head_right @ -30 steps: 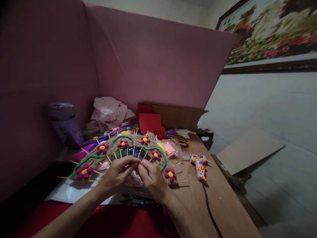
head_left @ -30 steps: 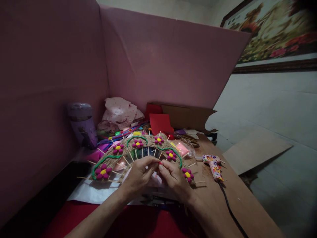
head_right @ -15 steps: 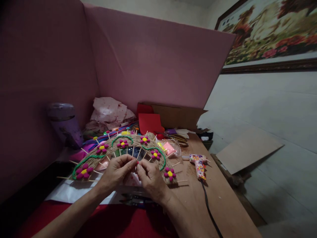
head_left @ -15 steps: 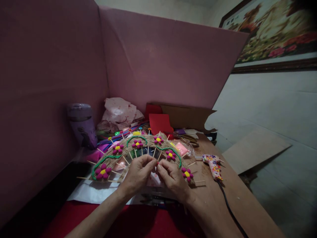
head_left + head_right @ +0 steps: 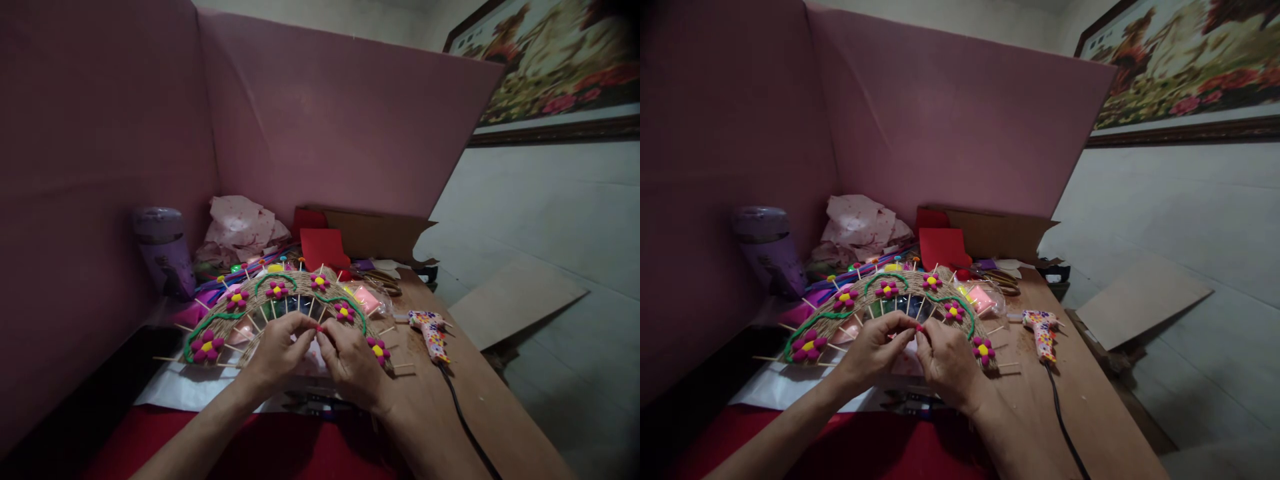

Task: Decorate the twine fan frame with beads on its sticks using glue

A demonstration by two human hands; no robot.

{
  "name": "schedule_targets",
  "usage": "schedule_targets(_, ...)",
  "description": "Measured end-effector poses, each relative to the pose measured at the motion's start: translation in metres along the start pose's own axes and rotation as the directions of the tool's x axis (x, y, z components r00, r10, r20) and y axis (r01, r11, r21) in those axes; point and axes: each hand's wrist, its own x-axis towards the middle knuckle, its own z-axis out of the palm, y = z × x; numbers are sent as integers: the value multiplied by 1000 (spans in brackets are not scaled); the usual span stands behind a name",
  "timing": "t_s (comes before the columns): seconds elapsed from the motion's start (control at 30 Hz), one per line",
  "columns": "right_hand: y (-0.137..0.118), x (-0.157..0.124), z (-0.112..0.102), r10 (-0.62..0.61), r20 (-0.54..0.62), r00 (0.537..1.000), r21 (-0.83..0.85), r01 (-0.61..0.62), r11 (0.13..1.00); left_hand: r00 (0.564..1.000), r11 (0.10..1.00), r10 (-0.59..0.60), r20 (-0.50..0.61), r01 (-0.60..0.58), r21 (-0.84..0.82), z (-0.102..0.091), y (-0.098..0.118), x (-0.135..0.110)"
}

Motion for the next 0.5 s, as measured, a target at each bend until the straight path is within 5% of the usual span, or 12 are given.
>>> schedule_targets(0.1, 1, 0, 3, -42, 6, 999, -6, 42, 999, 999, 995, 46, 6, -46, 90, -1, -2, 0)
schedule_targets(0.3, -5, -1, 4, 20, -44, 999, 189, -11, 982, 999, 998, -38, -3, 38, 49, 1, 0, -1)
schedule_targets(0.5, -1, 0, 3, 8, -28, 1000, 67, -6, 998, 998, 973, 55, 38, -62, 221, -1, 0, -3)
